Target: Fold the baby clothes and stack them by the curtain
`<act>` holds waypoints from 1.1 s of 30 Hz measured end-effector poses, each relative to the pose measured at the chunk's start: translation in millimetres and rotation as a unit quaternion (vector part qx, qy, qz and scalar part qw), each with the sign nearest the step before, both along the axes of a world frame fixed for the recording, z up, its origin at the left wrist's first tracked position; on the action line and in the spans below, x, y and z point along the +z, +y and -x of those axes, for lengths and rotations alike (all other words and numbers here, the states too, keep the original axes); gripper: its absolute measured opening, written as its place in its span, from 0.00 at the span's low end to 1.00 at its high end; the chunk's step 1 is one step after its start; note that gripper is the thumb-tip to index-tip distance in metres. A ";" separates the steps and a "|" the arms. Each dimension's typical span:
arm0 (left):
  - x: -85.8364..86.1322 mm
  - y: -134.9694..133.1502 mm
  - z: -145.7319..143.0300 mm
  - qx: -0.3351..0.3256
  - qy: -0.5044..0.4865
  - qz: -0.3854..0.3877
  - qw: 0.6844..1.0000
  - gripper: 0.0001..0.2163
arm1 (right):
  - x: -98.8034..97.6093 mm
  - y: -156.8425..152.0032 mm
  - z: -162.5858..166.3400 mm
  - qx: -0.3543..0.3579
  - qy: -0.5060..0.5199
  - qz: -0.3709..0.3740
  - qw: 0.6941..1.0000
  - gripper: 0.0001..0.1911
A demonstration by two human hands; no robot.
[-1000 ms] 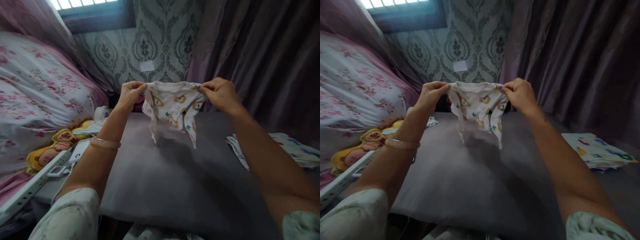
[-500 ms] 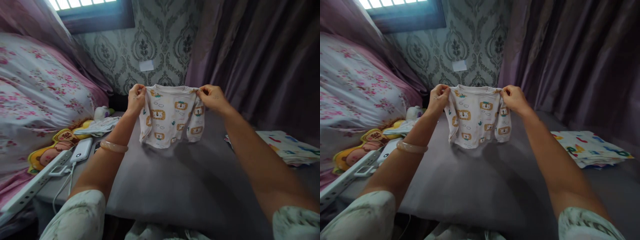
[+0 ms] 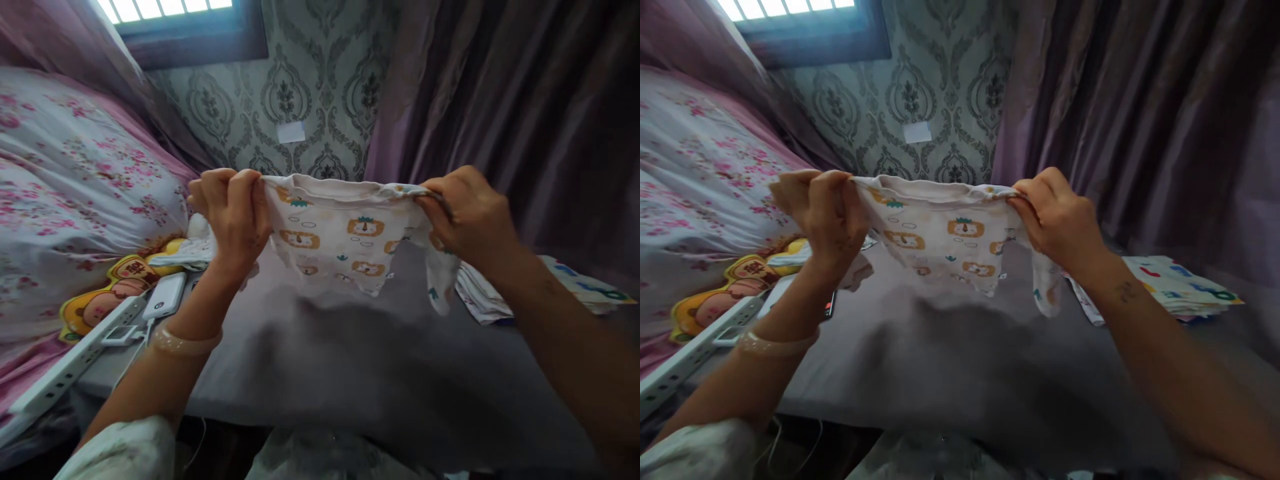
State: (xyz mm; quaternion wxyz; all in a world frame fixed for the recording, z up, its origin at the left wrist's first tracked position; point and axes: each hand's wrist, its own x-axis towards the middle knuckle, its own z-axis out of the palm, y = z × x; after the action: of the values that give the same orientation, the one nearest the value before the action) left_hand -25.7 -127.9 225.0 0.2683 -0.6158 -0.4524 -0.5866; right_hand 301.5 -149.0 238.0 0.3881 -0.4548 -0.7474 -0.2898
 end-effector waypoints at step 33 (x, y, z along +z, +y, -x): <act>-222.8 169.0 17.1 0.012 0.219 0.449 0.866 0.13 | -225.1 204.5 -4.9 0.102 0.057 0.537 0.836 0.17</act>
State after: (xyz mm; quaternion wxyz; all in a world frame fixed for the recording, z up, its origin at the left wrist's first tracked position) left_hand -42.8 41.1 2.2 0.0617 -0.7770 -0.6038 -0.1670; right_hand 306.4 55.4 12.8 0.1526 -0.5285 -0.8043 0.2249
